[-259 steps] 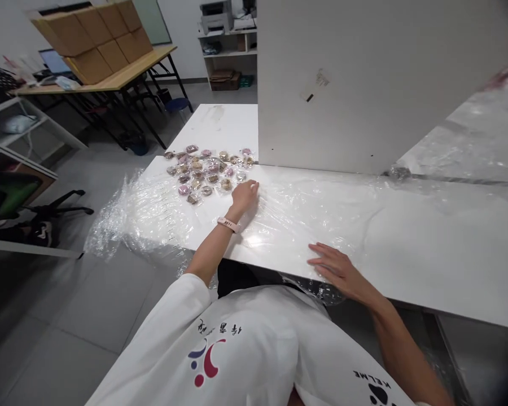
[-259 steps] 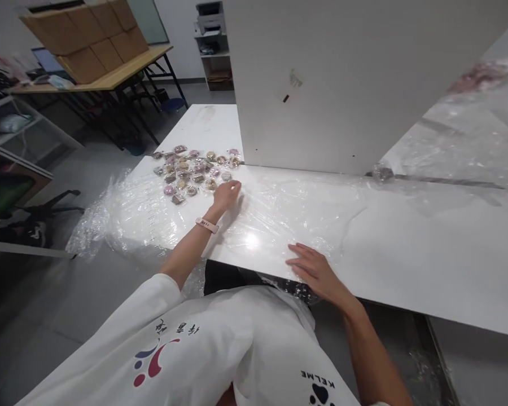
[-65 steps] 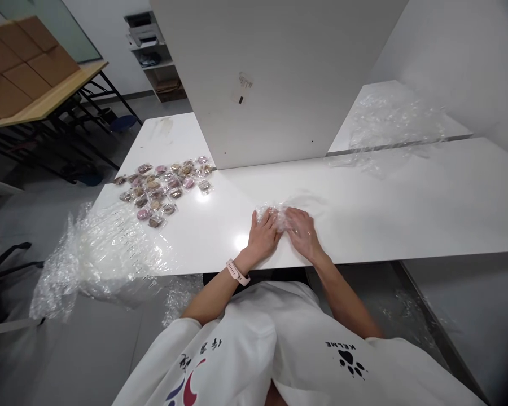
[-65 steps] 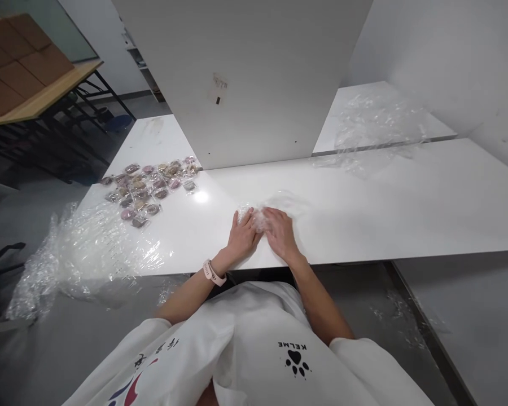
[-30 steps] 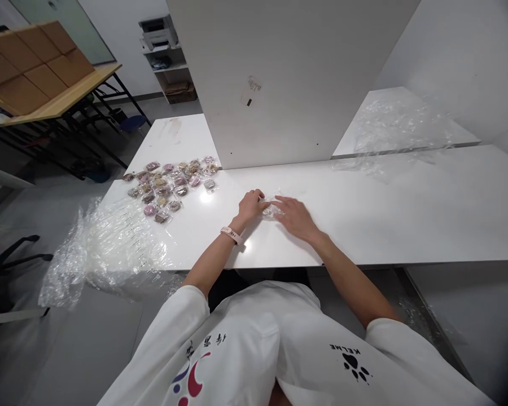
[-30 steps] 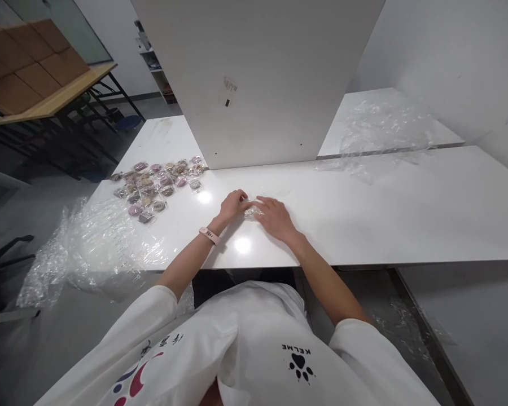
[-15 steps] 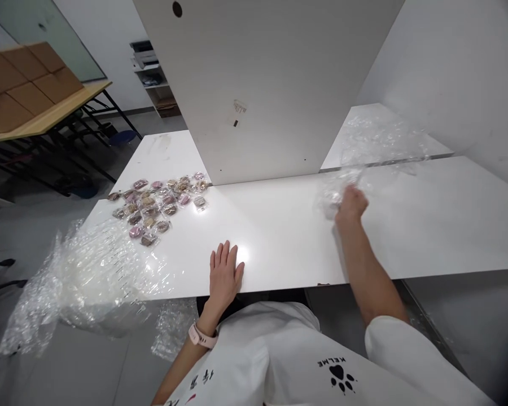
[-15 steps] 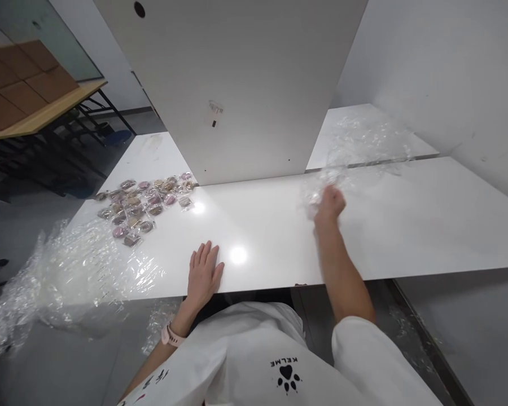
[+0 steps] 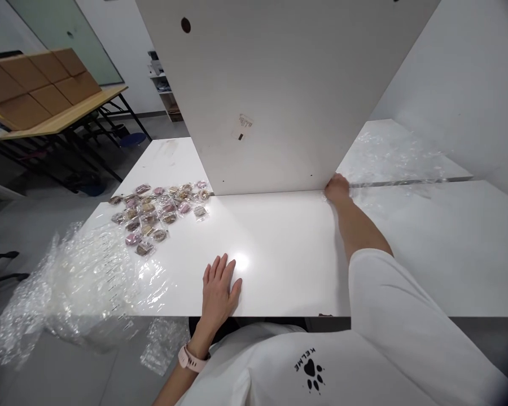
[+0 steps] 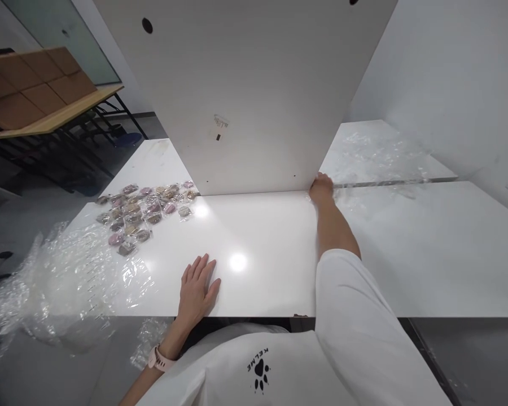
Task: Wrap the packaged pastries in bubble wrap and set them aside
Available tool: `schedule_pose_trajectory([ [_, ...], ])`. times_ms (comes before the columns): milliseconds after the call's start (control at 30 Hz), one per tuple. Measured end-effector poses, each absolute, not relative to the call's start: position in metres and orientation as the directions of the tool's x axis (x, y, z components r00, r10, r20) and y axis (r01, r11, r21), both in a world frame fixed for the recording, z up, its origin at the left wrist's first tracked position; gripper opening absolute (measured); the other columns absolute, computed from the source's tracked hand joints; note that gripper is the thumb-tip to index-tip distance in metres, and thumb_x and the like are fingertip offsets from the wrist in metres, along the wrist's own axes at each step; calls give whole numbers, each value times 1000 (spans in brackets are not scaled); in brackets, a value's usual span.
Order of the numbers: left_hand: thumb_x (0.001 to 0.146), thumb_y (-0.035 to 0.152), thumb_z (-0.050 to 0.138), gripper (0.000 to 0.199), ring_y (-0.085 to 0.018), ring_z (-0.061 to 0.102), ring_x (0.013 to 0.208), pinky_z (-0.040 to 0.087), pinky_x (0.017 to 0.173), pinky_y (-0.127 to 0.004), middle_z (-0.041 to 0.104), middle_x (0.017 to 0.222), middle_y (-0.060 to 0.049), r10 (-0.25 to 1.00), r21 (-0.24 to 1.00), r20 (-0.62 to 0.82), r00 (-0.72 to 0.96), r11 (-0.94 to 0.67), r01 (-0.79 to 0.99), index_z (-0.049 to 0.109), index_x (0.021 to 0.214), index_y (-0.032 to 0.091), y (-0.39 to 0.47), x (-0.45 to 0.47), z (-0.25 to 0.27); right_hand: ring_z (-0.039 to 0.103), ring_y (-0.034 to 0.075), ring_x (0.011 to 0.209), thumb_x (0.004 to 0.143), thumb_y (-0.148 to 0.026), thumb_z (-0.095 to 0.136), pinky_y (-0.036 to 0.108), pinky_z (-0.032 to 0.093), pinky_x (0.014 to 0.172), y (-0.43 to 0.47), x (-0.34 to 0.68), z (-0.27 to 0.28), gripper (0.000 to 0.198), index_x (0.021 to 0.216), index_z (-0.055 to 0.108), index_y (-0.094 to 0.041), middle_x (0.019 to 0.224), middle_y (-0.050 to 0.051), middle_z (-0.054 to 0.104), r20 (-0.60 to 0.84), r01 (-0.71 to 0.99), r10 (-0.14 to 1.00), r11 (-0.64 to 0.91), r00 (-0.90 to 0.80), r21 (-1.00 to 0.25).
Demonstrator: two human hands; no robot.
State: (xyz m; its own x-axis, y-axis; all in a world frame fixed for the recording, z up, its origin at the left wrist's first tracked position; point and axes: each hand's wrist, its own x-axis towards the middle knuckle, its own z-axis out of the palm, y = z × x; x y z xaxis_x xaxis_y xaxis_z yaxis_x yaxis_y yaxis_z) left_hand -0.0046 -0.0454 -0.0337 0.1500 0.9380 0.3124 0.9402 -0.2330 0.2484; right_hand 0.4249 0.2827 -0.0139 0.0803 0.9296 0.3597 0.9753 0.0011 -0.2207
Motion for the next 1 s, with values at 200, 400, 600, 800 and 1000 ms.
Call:
schedule_pose_trajectory([
  [200, 97, 36, 51, 45, -30, 39, 145, 29, 120, -52, 46, 154, -8, 945, 252, 295, 144, -222, 942, 52, 141, 25, -45, -5, -34, 17, 33, 150, 96, -31, 38, 58, 17, 118, 226, 425, -31, 60, 152, 35, -11, 162, 19, 25, 421, 963, 880, -126, 219, -238],
  [400, 97, 38, 50, 46, -31, 36, 147, 27, 121, -54, 45, 155, -8, 956, 320, 264, 128, -212, 923, 52, 141, 25, -45, -3, -34, 47, 34, 126, 98, -33, 32, 53, 42, 105, 102, 429, -51, 48, 129, 62, -12, 138, 18, 57, 288, 942, 930, -137, 229, -307],
  [600, 94, 37, 55, 38, -33, 37, 146, 26, 120, -59, 49, 151, -11, 978, 488, 198, 60, -151, 860, 61, 130, 25, -39, -7, -28, 53, 33, 115, 97, -27, 39, 52, 47, 102, -7, 323, -30, 39, 116, 68, -11, 121, 21, 64, 257, 913, 965, 61, 49, -404],
  [800, 99, 40, 48, 36, -23, 51, 134, 45, 110, -45, 57, 143, -10, 944, 700, 273, 183, -326, 635, 58, 130, 26, -28, 31, 23, 62, 20, 116, 100, -37, 48, 37, 50, 102, -86, 231, 55, 33, 124, 68, -27, 124, 6, 68, 112, 384, 775, 426, -622, -819],
  [1000, 98, 47, 48, 48, -29, 34, 148, 32, 119, -53, 42, 157, -6, 790, 389, 73, 608, -584, 713, 50, 143, 30, -38, 66, 15, 58, 24, 124, 101, -48, 39, 42, 49, 104, -60, 306, 50, 42, 131, 62, -32, 129, 5, 66, 162, 594, 982, 190, -101, -781],
])
